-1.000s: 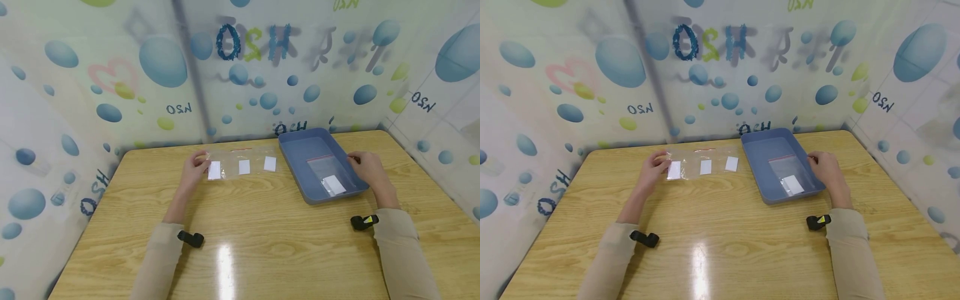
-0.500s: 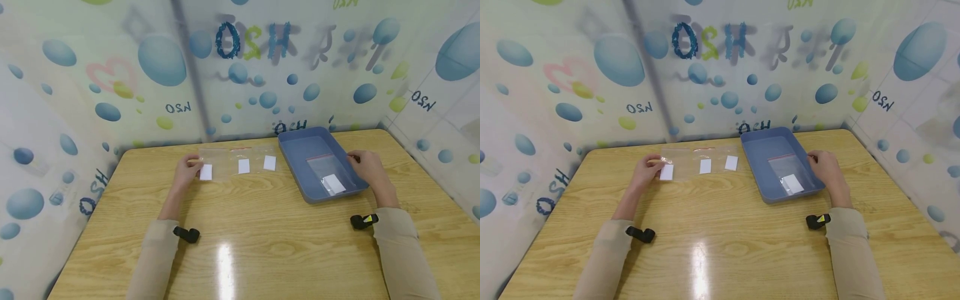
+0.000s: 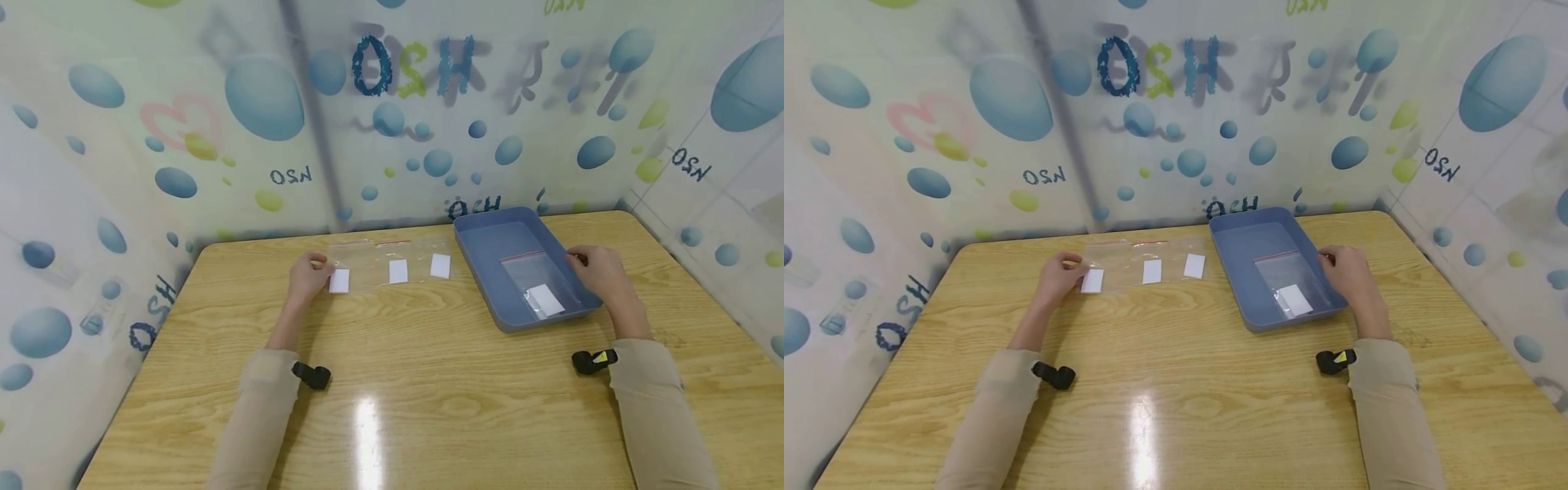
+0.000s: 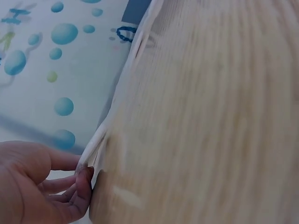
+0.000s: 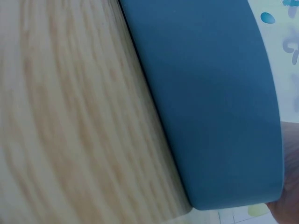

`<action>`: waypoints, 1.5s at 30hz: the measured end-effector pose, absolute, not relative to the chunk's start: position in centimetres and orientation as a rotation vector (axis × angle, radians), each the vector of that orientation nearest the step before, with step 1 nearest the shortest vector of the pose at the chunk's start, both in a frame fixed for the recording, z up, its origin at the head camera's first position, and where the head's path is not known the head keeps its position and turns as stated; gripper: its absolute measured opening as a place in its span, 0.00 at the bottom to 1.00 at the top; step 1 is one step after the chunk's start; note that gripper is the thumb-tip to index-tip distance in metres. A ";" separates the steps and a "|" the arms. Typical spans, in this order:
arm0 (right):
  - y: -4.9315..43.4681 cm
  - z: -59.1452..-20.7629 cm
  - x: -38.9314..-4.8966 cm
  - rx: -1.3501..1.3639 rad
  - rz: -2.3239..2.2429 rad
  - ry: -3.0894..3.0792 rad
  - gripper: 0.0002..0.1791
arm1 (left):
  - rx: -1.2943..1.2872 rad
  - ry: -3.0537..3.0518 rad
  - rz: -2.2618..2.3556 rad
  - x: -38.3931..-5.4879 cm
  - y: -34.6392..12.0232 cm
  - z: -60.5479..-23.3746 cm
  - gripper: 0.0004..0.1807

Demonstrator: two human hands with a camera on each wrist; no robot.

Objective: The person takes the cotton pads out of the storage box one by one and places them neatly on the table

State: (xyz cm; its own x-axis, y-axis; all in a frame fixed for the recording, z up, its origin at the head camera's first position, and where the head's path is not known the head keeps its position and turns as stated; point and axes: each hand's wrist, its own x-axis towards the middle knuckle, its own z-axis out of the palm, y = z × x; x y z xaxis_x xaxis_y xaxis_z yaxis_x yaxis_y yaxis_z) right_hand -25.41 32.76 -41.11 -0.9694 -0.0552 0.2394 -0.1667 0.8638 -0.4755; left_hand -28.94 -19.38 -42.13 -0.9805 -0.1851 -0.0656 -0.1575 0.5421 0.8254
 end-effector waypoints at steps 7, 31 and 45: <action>32.8 -41.1 -25.6 0.187 0.748 -2.813 0.15 | 0.318 -2.783 -1.346 -29.0 -19.2 -42.0 0.18; 32.4 -40.9 -25.5 0.120 0.760 -2.856 0.15 | 0.367 -2.620 -1.597 -27.8 -19.0 -41.1 0.23; 32.9 -41.3 -25.5 0.158 0.764 -2.837 0.16 | 0.252 -2.508 -1.693 -27.1 -16.5 -39.3 0.22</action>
